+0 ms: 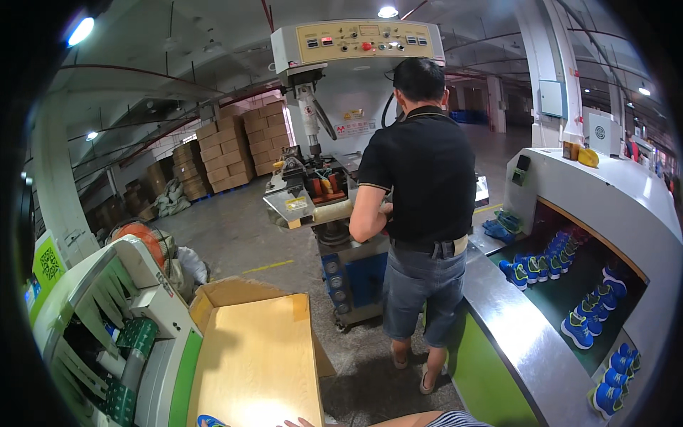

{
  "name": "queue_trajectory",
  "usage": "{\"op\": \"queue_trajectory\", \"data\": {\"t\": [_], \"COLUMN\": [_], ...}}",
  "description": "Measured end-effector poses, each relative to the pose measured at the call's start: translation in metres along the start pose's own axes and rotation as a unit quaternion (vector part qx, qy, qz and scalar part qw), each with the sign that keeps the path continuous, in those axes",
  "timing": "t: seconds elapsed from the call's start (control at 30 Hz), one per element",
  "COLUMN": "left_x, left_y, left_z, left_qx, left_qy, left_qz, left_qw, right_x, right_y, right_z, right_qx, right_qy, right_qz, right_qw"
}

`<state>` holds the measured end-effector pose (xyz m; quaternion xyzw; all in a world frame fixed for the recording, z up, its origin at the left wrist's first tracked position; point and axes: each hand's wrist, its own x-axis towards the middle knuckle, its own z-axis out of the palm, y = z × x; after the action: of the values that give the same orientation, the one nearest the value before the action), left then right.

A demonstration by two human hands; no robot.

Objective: The person picks up pairs of blue sneakers from a wooden table and places them into a green and white automated processing machine. The shoes are handled one pair at a time, and the person repeats this action throughout the clip. A coworker is visible in the background performing similar tasks.

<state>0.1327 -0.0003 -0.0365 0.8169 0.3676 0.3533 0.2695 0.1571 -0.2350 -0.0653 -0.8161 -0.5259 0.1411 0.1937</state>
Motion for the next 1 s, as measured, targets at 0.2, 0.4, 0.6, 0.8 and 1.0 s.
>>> {"op": "queue_trajectory", "data": {"t": [0.2, 0.4, 0.6, 0.8, 1.0], "left_x": [0.006, -0.001, -0.005, -0.005, -0.004], "left_y": [-0.037, -0.009, 0.000, 0.003, 0.001], "left_z": [0.018, 0.003, -0.004, -0.006, -0.007], "left_qx": [0.042, 0.021, 0.000, 0.026, 0.013], "left_qy": [-0.023, -0.028, -0.014, -0.006, -0.002], "left_qz": [0.004, -0.003, 0.018, 0.021, 0.029], "left_qw": [0.999, 0.999, 1.000, 0.999, 1.000], "right_x": [-0.001, -0.006, -0.003, -0.002, -0.005], "right_y": [-0.009, -0.010, 0.002, -0.001, -0.001], "right_z": [-0.011, -0.016, 0.005, 0.001, 0.002], "right_qx": [0.012, 0.026, -0.006, -0.005, 0.005], "right_qy": [-0.021, -0.020, 0.013, 0.000, 0.015], "right_qz": [0.003, 0.008, -0.005, -0.002, -0.010], "right_qw": [1.000, 0.999, 1.000, 1.000, 1.000]}}
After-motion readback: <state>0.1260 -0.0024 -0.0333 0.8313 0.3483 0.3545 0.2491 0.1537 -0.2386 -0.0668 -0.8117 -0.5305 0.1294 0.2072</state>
